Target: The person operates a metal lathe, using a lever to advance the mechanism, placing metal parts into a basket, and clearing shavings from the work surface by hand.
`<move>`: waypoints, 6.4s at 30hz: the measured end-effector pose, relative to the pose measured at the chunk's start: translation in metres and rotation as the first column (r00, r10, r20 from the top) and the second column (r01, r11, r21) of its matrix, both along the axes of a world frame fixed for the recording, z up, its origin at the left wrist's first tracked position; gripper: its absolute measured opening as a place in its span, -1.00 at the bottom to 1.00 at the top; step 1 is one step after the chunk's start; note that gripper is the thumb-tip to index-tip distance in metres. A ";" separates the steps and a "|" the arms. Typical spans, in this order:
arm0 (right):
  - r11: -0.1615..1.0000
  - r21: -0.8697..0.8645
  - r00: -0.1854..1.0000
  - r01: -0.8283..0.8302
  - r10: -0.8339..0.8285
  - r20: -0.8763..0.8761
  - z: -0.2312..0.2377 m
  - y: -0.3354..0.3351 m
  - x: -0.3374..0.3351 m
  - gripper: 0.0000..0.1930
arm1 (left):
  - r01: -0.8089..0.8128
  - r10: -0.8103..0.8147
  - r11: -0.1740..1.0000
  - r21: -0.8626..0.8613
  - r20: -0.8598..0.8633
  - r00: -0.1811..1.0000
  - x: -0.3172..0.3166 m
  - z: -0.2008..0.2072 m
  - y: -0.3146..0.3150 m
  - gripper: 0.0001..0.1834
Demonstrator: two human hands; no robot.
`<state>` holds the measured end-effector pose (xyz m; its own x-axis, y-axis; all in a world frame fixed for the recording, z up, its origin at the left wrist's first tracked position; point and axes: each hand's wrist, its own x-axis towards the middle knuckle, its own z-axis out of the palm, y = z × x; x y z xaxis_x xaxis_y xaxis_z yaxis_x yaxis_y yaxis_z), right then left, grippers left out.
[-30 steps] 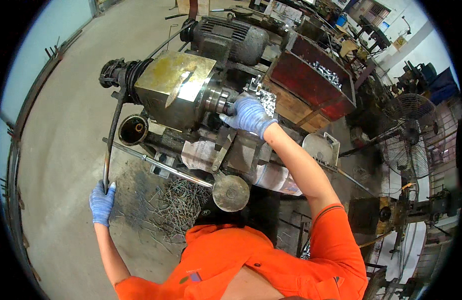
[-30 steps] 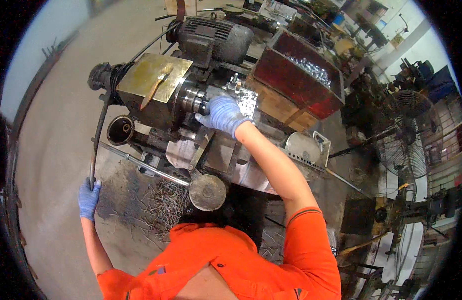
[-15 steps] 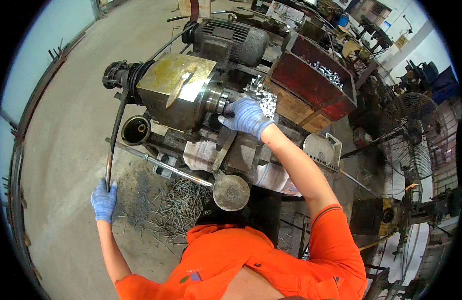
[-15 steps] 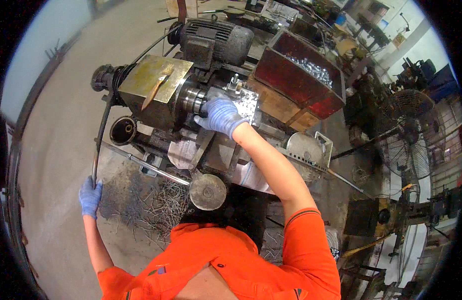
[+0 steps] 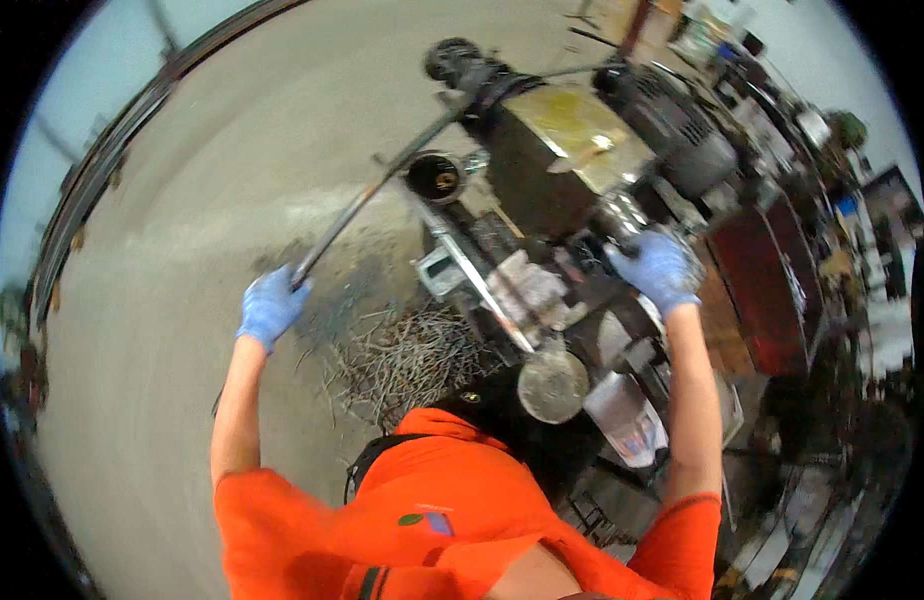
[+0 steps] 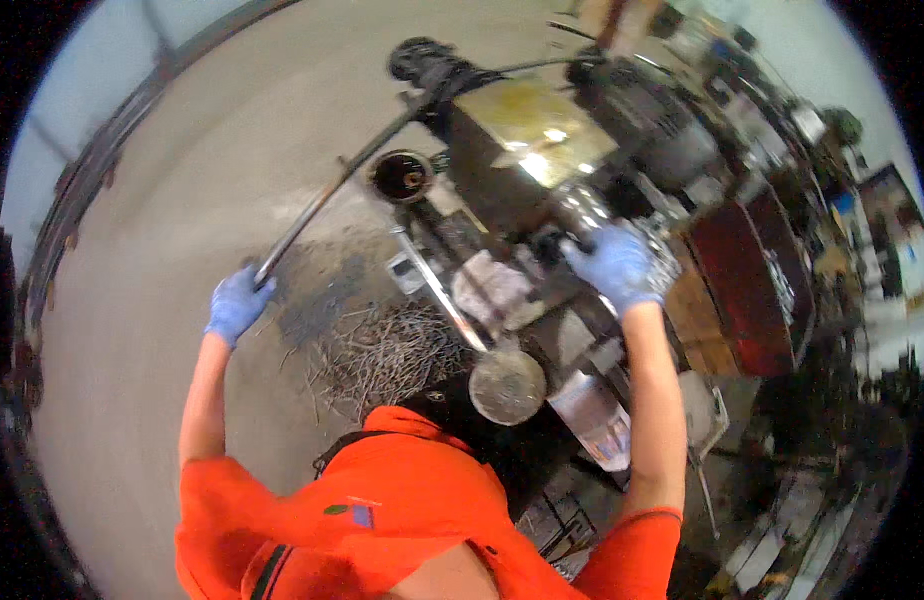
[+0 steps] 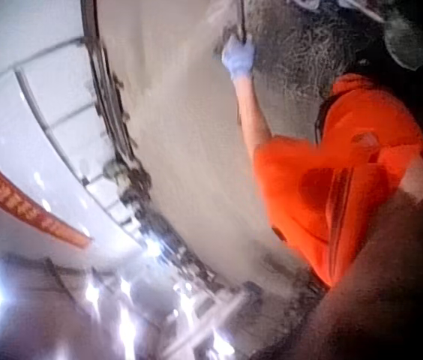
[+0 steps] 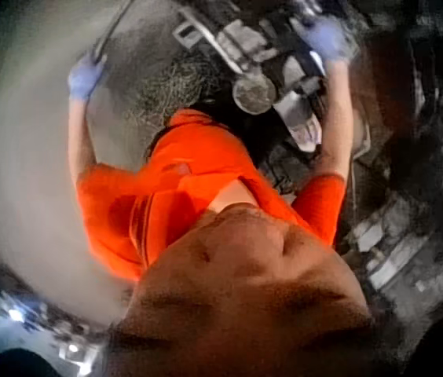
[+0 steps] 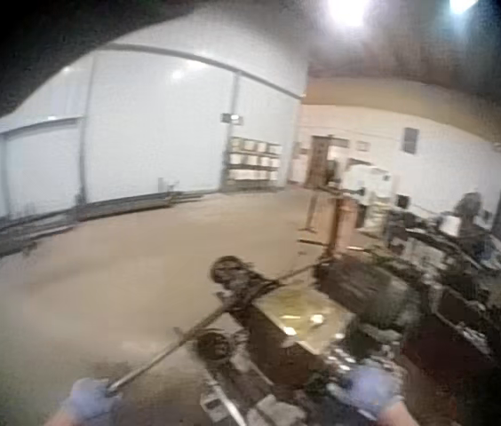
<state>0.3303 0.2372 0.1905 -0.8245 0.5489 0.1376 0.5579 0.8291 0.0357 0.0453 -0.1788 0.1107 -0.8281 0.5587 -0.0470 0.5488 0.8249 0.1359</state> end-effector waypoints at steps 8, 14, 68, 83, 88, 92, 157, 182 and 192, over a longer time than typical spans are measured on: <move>0.997 -0.044 0.985 -0.059 0.051 -0.164 -0.009 0.003 -0.009 -0.63 | 0.183 -0.239 0.968 -0.175 -0.395 0.887 -0.111 -0.010 -0.017 -0.89; 1.000 0.003 0.985 -0.008 0.008 -0.175 -0.021 0.014 -0.002 -0.65 | 0.198 -0.309 0.945 -0.259 -0.521 0.796 -0.193 -0.015 -0.001 -0.94; 0.258 0.122 0.267 0.958 -0.962 -0.058 -0.157 -0.123 0.607 -0.58 | 0.456 -0.335 0.651 0.607 -0.309 0.890 0.058 0.056 0.210 -0.56; -0.236 -0.098 -0.216 0.967 -0.960 0.179 -0.156 -0.340 0.647 -0.64 | -0.436 0.017 0.576 0.692 0.523 0.852 -0.023 -0.115 0.217 -0.49; -0.295 -0.061 -0.272 0.953 -0.929 0.251 -0.177 -0.345 0.659 -0.64 | -0.490 -0.005 0.497 0.716 0.568 0.823 -0.019 -0.115 0.223 -0.59; -0.314 -0.067 -0.286 0.947 -0.920 0.269 -0.180 -0.350 0.660 -0.56 | -0.464 -0.013 0.492 0.737 0.539 0.842 -0.026 -0.123 0.224 -0.58; -0.420 -0.053 -0.402 0.906 -0.893 0.203 -0.168 -0.369 0.612 -0.38 | -0.434 0.000 0.490 0.756 0.497 0.868 -0.014 -0.113 0.225 -0.54; -0.505 -0.095 -0.448 0.858 -0.826 0.342 -0.154 -0.367 0.594 -0.33 | -0.442 -0.030 0.487 0.753 0.521 0.853 -0.020 -0.120 0.225 -0.51; -0.525 -0.004 -0.509 0.851 -0.826 0.241 -0.142 -0.361 0.562 -0.31 | -0.432 -0.005 0.499 0.752 0.500 0.866 -0.018 -0.117 0.224 -0.52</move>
